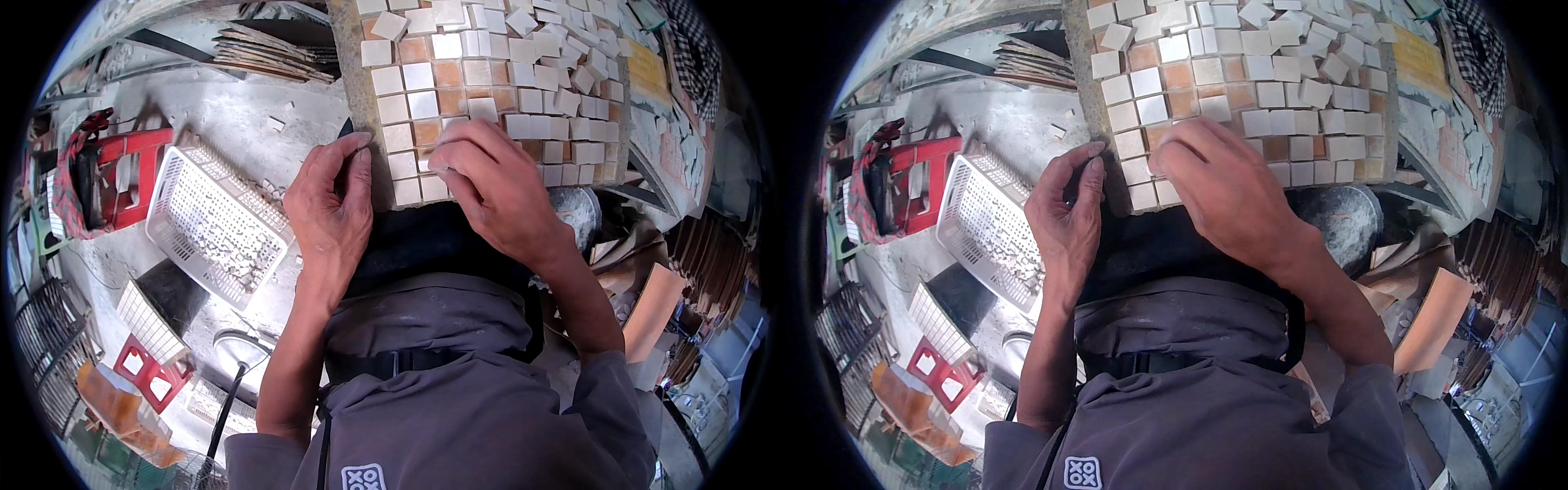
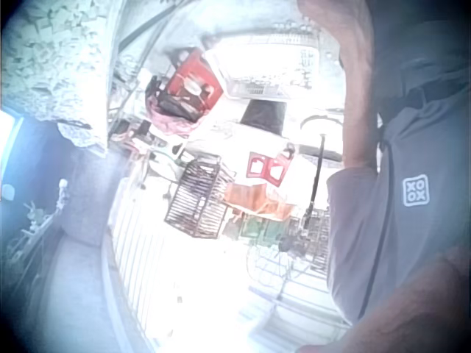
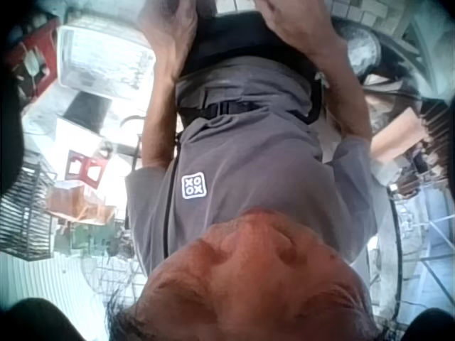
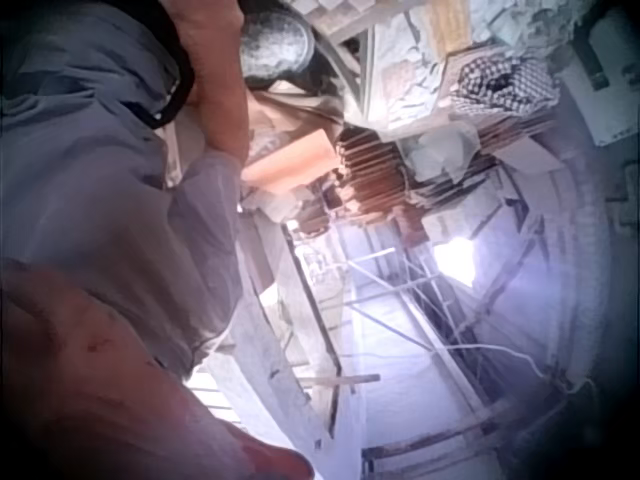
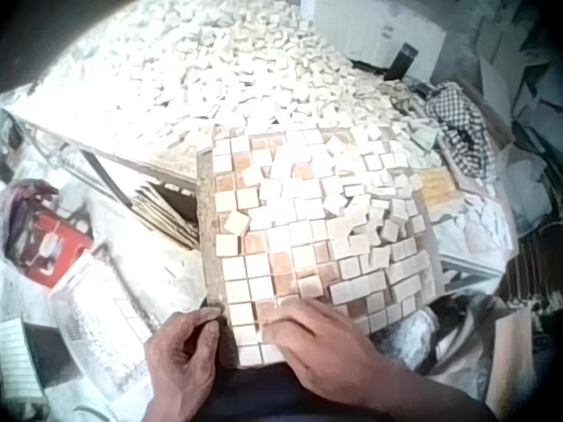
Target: The person picks up a wooden grid board and scoops small white square tiles from a large pile onto it. They then manually arrange the tiles into a neat grid pattern on the board, filling in gaps and adjusting positions by hand.
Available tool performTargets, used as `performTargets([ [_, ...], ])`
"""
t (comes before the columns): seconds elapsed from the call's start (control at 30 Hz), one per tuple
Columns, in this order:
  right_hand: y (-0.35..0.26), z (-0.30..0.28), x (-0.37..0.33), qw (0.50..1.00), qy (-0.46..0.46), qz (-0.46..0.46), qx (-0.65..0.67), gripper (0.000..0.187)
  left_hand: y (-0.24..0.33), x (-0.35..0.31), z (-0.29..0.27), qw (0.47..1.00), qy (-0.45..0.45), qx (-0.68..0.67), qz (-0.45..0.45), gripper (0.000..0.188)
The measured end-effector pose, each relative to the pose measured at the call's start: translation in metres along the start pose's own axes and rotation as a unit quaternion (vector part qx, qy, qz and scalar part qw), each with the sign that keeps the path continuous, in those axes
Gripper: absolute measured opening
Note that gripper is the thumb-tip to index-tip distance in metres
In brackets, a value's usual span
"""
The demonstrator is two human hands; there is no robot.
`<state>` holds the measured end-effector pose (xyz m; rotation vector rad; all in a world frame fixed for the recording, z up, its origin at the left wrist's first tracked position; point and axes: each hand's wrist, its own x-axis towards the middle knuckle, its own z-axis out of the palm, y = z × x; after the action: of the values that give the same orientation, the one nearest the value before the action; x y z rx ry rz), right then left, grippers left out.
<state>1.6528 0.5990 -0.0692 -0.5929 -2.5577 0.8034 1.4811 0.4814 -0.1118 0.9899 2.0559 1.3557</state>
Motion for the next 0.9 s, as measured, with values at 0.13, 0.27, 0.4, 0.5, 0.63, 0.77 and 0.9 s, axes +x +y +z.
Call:
performTargets([
  [0.13,0.003,-0.001,0.002,0.999,0.013,-0.035,-0.003,0.019,0.0,0.0,-0.001,1.0,-0.003,0.002,-0.004,0.016],
  [0.27,0.002,-0.003,-0.005,0.999,-0.029,-0.032,0.022,0.02,-0.001,-0.001,0.0,1.0,0.002,-0.001,0.002,0.017],
  [0.4,0.005,-0.004,-0.01,0.999,-0.007,-0.029,0.018,0.02,0.0,-0.001,0.0,1.0,0.004,-0.005,-0.007,0.018],
  [0.5,0.009,0.001,-0.012,0.999,0.01,-0.032,0.005,0.021,-0.001,0.0,0.001,1.0,0.004,0.0,0.004,0.018],
  [0.63,0.006,0.001,-0.01,1.0,0.01,-0.025,0.012,0.023,0.002,0.0,-0.001,1.0,-0.004,0.001,-0.011,0.018],
  [0.77,-0.001,0.005,-0.008,0.999,0.005,-0.022,0.022,0.021,0.001,0.001,0.0,1.0,0.001,0.016,0.003,0.017],
  [0.9,0.001,0.004,-0.008,0.998,0.03,-0.008,0.046,0.022,0.003,0.002,-0.002,1.0,-0.01,0.018,0.001,0.017],
])
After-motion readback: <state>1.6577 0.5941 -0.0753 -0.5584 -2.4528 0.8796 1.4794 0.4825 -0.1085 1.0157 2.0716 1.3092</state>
